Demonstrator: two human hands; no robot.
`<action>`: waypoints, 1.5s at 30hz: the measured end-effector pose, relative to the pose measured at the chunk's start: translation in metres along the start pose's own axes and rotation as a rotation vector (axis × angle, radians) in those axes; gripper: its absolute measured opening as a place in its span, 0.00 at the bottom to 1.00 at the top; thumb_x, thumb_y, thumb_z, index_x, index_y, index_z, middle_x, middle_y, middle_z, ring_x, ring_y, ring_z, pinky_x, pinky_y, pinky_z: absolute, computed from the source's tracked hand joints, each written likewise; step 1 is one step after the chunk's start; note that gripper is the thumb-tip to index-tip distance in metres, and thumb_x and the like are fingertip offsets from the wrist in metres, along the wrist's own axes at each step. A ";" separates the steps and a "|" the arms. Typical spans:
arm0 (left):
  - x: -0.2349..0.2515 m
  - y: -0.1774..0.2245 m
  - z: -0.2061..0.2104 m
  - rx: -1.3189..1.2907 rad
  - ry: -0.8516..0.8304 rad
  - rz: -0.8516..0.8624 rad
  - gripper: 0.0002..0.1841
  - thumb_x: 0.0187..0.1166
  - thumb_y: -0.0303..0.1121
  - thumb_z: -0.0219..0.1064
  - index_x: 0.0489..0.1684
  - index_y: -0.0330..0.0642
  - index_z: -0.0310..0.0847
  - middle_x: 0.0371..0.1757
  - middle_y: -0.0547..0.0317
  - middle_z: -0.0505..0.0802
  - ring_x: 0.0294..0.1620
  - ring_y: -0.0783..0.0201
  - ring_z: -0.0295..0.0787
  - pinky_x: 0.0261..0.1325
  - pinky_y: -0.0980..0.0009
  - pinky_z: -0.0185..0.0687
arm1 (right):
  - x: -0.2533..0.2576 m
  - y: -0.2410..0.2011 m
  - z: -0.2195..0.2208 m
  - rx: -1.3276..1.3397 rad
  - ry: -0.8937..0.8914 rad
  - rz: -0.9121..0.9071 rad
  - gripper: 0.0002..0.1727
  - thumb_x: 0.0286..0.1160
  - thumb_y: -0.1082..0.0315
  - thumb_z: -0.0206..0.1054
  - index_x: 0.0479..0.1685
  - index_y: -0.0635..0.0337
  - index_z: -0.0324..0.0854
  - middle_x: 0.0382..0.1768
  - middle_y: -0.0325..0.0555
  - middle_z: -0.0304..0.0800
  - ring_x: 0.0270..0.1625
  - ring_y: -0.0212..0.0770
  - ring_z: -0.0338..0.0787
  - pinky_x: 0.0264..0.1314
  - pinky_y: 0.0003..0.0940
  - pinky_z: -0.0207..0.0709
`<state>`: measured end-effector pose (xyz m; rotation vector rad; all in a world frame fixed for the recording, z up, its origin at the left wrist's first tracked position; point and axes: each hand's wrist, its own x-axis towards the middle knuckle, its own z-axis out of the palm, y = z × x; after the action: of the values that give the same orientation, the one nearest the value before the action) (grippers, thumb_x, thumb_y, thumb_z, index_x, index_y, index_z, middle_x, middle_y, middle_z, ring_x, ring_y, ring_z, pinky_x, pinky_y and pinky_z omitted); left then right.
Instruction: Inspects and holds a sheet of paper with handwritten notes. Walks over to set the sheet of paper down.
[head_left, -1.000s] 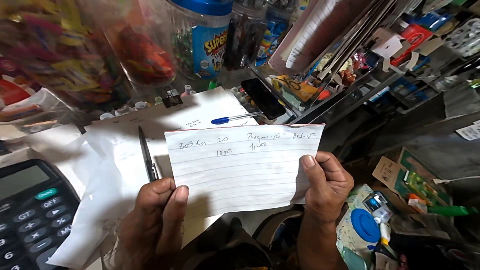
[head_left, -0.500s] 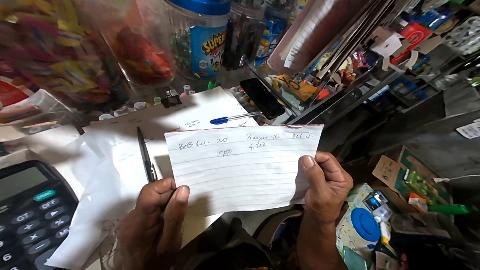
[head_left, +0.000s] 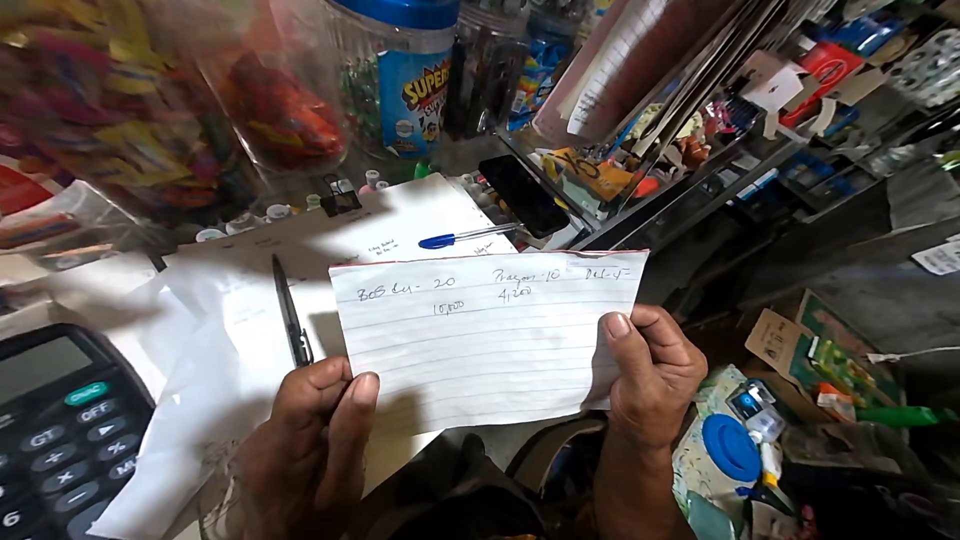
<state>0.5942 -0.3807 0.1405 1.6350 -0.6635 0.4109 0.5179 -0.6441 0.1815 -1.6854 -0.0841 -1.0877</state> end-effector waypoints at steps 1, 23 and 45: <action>0.000 0.000 0.000 0.002 0.001 0.002 0.09 0.91 0.39 0.56 0.46 0.43 0.77 0.26 0.78 0.81 0.25 0.89 0.74 0.29 0.89 0.71 | 0.000 0.000 0.000 -0.004 -0.001 0.001 0.07 0.81 0.73 0.65 0.43 0.58 0.89 0.31 0.30 0.94 0.33 0.22 0.91 0.38 0.19 0.88; -0.002 0.006 -0.002 0.005 -0.043 -0.081 0.13 0.92 0.42 0.56 0.53 0.43 0.78 0.27 0.78 0.85 0.23 0.87 0.79 0.24 0.86 0.77 | -0.005 -0.005 -0.013 0.001 0.006 0.017 0.06 0.81 0.72 0.65 0.41 0.57 0.89 0.31 0.29 0.93 0.32 0.21 0.90 0.38 0.17 0.86; -0.001 0.004 0.000 -0.013 -0.047 -0.075 0.14 0.92 0.43 0.55 0.53 0.42 0.79 0.26 0.76 0.85 0.22 0.85 0.79 0.26 0.85 0.79 | -0.010 -0.009 -0.014 0.014 0.027 0.013 0.07 0.81 0.73 0.65 0.39 0.60 0.89 0.30 0.30 0.93 0.31 0.21 0.90 0.37 0.18 0.86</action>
<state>0.5909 -0.3805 0.1428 1.6560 -0.6363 0.3138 0.4987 -0.6473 0.1811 -1.6561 -0.0633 -1.0974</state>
